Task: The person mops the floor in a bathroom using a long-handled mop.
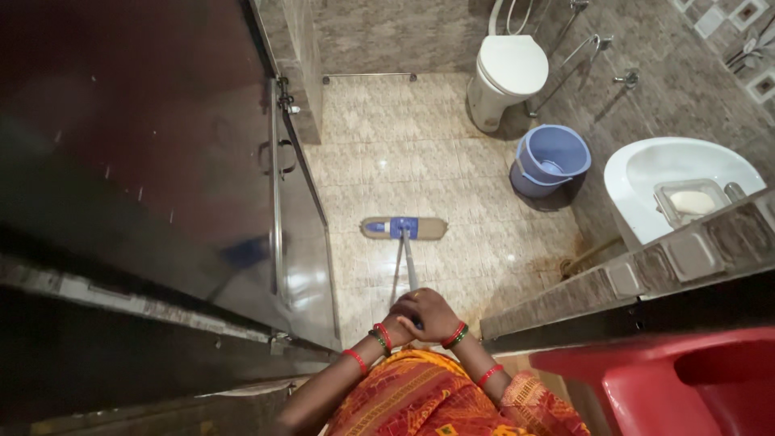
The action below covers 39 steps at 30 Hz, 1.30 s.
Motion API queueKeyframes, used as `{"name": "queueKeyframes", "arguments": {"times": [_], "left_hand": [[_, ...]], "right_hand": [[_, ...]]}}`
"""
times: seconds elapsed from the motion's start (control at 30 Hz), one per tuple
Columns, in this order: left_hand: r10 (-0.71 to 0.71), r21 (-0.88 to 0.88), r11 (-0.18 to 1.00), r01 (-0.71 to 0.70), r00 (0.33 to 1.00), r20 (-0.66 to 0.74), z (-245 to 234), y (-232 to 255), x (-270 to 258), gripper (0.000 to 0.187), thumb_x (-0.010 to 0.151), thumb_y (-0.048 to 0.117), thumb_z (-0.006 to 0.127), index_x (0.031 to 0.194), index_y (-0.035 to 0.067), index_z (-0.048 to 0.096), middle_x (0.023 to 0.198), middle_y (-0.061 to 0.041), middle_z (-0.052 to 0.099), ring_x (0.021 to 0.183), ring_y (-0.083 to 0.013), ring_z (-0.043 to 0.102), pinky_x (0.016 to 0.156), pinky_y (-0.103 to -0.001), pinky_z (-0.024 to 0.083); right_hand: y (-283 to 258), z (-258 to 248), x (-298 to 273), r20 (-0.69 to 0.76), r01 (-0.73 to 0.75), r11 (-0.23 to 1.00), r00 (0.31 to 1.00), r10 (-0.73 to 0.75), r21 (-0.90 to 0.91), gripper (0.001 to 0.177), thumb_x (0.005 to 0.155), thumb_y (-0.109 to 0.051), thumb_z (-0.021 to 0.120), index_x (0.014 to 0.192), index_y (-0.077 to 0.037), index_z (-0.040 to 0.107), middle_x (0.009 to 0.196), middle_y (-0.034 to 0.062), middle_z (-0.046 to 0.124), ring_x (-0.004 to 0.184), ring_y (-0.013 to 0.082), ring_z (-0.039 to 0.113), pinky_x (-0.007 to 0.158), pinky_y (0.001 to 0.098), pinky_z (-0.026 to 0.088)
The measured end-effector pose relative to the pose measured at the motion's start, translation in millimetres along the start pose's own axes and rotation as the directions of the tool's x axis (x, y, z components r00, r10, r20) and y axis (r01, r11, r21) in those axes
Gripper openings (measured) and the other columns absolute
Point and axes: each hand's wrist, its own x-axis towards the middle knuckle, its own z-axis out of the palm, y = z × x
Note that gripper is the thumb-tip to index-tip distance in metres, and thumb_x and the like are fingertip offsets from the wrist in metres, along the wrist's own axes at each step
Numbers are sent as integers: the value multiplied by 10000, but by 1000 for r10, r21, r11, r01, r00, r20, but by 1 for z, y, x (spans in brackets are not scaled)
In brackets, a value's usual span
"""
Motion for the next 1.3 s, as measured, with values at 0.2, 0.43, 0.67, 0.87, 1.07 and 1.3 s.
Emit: {"name": "queueKeyframes", "arguments": {"times": [0.2,0.43,0.67,0.87,1.07,1.3], "left_hand": [[32,-80,995,-53,970,-242,5,7,-5,330,927,285,657,1214,121,655,1217,-91,701,1181,-237,646,1013,-387,503],[170,-299,927,-225,965,-198,35,-2,-15,475,993,246,641,1404,49,507,1373,-131,541,1310,-254,507,1103,-412,425],[19,-886,464,2,1000,12,48,-16,-14,418,1022,323,575,1357,77,532,1286,-85,580,1236,-173,569,1051,-341,491],[277,52,961,-273,929,-244,-1,-18,21,410,866,343,669,1196,99,650,1249,-119,631,1192,-292,572,1009,-435,479],[-49,62,997,42,994,103,-20,-29,39,369,951,325,572,1251,138,677,1322,-130,659,1233,-280,582,1050,-402,461],[-43,3,999,43,997,57,35,-42,38,463,969,312,547,1368,80,586,1450,-175,546,1314,-311,513,1095,-390,420]], "right_hand": [[-58,-49,11,-248,5,998,968,-20,-62,218,857,-326,809,1020,-188,766,1148,20,759,1119,225,697,1031,432,480],[-72,-44,6,-208,148,988,966,-154,-44,202,823,-330,771,962,-183,770,1094,1,765,1087,212,697,1005,433,488],[-42,-21,-4,-289,227,974,933,-214,14,159,1014,-271,666,976,-145,756,1074,20,769,1098,218,715,1011,410,549],[1,8,-1,-187,87,992,977,-102,-87,220,968,-241,588,1115,-164,732,1278,80,689,1237,279,622,1086,468,444],[58,50,-3,-39,-52,996,998,49,-71,265,988,-291,600,1206,-169,687,1286,72,631,1218,302,565,1066,472,405],[54,60,-27,-7,-76,993,997,75,-90,248,987,-301,596,1183,-190,700,1222,90,644,1198,315,573,1048,494,373]]}}
